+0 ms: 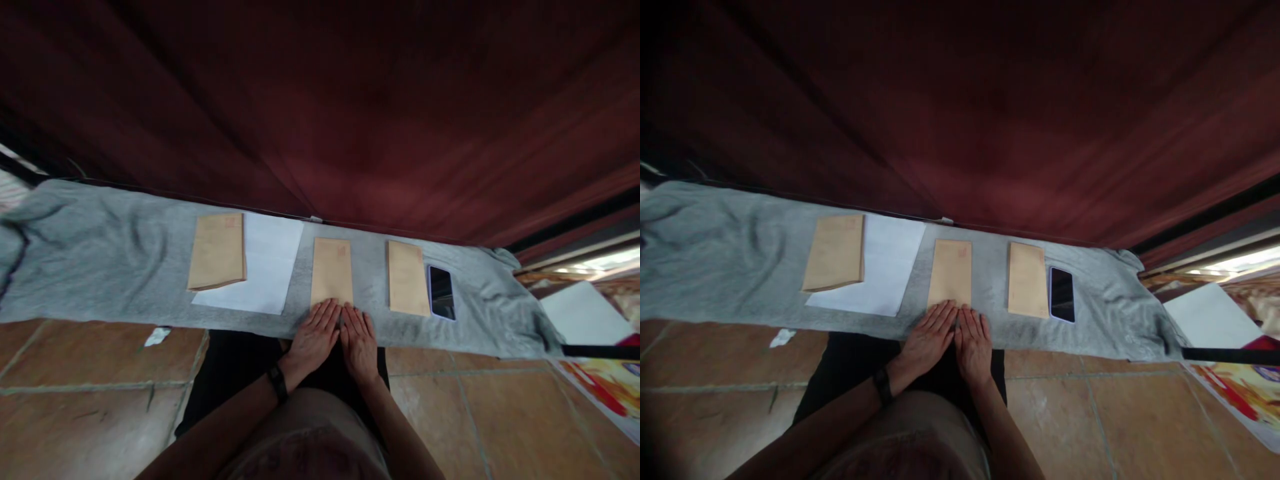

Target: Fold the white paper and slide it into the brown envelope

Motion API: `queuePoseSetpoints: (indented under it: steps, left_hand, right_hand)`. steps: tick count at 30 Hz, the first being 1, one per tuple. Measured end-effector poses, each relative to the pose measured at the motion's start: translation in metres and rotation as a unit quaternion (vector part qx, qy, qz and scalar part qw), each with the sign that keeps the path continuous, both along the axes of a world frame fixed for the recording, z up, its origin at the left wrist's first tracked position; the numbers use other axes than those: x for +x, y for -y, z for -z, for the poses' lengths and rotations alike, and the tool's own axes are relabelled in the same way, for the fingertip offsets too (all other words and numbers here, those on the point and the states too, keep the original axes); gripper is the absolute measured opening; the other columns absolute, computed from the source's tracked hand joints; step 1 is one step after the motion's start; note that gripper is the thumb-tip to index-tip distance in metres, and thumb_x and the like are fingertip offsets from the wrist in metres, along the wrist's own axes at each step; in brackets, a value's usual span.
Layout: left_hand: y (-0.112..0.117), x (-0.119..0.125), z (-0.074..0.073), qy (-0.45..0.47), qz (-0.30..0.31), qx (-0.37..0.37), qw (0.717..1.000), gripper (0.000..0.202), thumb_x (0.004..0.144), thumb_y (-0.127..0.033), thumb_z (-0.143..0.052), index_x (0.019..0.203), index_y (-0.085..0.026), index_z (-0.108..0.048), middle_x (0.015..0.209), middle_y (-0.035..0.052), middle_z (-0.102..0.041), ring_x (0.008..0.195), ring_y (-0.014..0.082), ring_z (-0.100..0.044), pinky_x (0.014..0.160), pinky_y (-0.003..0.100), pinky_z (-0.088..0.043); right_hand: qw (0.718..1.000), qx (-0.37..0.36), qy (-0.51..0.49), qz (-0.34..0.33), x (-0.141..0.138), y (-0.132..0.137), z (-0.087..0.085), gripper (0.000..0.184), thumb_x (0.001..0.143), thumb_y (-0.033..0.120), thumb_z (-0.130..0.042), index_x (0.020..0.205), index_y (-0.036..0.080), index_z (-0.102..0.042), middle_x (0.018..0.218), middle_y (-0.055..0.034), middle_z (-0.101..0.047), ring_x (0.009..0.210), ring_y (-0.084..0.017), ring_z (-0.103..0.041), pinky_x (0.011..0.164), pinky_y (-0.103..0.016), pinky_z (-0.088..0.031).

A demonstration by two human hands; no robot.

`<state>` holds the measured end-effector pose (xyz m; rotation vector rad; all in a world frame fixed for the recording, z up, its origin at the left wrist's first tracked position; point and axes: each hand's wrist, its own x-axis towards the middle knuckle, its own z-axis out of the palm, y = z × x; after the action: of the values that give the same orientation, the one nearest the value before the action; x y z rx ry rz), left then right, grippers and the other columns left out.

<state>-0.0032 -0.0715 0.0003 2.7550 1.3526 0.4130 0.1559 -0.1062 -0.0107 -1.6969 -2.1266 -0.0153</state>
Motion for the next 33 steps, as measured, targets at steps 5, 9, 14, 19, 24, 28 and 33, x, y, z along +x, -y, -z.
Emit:
queuePoseSetpoints:
  steps: [5, 9, 14, 19, 24, 28, 33]
  left_hand:
    - [0.0, -0.02, -0.004, 0.004, -0.02, 0.005, 1.0, 0.064, 0.101, -0.041, -0.046, 0.155, -0.009, -0.035, 0.159, 0.0145, -0.04, 0.152, 0.0239, -0.03, 0.126, 0.041, -0.024]
    - [0.0, -0.031, -0.003, 0.005, -0.04, 0.011, 0.999, 0.065, 0.1, -0.043, -0.048, 0.154, -0.008, -0.036, 0.158, 0.0158, -0.041, 0.151, 0.0255, -0.031, 0.126, 0.042, -0.026]
    - [0.001, -0.036, 0.0, -0.002, -0.042, 0.021, 0.999, 0.067, 0.098, -0.041, -0.051, 0.153, -0.006, -0.037, 0.159, 0.019, -0.039, 0.151, 0.0287, -0.031, 0.124, 0.046, -0.029]
    - [0.001, -0.036, 0.001, -0.006, -0.03, 0.012, 0.999, 0.066, 0.095, -0.034, -0.055, 0.154, -0.008, -0.037, 0.161, 0.0201, -0.035, 0.152, 0.0309, -0.029, 0.124, 0.048, -0.029]
    - [0.001, -0.036, 0.0, -0.005, -0.025, 0.003, 1.0, 0.064, 0.095, -0.028, -0.054, 0.154, -0.012, -0.037, 0.162, 0.0194, -0.034, 0.152, 0.0306, -0.029, 0.123, 0.048, -0.029]
    - [0.001, -0.036, 0.0, -0.007, -0.029, 0.005, 1.0, 0.064, 0.095, -0.032, -0.056, 0.153, -0.013, -0.039, 0.161, 0.0196, -0.035, 0.151, 0.031, -0.029, 0.123, 0.048, -0.029]
    - [0.001, -0.036, -0.001, -0.014, -0.031, 0.014, 0.999, 0.067, 0.095, -0.04, -0.059, 0.152, -0.012, -0.04, 0.161, 0.0209, -0.034, 0.152, 0.0325, -0.029, 0.122, 0.049, -0.031]
  right_hand:
    - [1.0, -0.001, 0.008, 0.011, -0.001, 0.001, 0.0, 0.046, 0.106, 0.021, -0.035, 0.15, 0.012, -0.046, 0.153, -0.0113, -0.051, 0.144, -0.023, -0.043, 0.123, -0.046, -0.028]
    - [1.0, 0.008, 0.001, 0.023, 0.002, 0.004, 0.001, 0.046, 0.107, 0.021, -0.035, 0.151, 0.014, -0.045, 0.153, -0.0109, -0.051, 0.144, -0.023, -0.044, 0.122, -0.045, -0.028]
    - [0.999, 0.008, -0.016, 0.027, 0.002, 0.003, -0.003, 0.046, 0.107, 0.024, -0.034, 0.15, 0.014, -0.046, 0.151, -0.0126, -0.053, 0.144, -0.024, -0.044, 0.121, -0.049, -0.031]
    - [0.999, -0.003, -0.039, -0.019, -0.018, 0.0, -0.01, 0.048, 0.107, 0.029, -0.035, 0.152, 0.014, -0.044, 0.151, -0.0123, -0.052, 0.145, -0.024, -0.043, 0.121, -0.049, -0.033]
    - [0.999, -0.024, -0.042, -0.026, -0.035, -0.002, -0.011, 0.048, 0.107, 0.03, -0.034, 0.152, 0.016, -0.044, 0.151, -0.0107, -0.053, 0.143, -0.023, -0.045, 0.122, -0.047, -0.031]
    - [0.999, -0.018, -0.037, 0.005, -0.028, -0.004, -0.007, 0.046, 0.107, 0.029, -0.033, 0.149, 0.015, -0.048, 0.149, -0.0107, -0.055, 0.142, -0.024, -0.046, 0.121, -0.046, -0.031]
    - [1.0, -0.005, -0.019, 0.019, -0.009, -0.003, -0.004, 0.046, 0.107, 0.026, -0.033, 0.15, 0.014, -0.047, 0.152, -0.0118, -0.052, 0.142, -0.024, -0.047, 0.121, -0.046, -0.03]
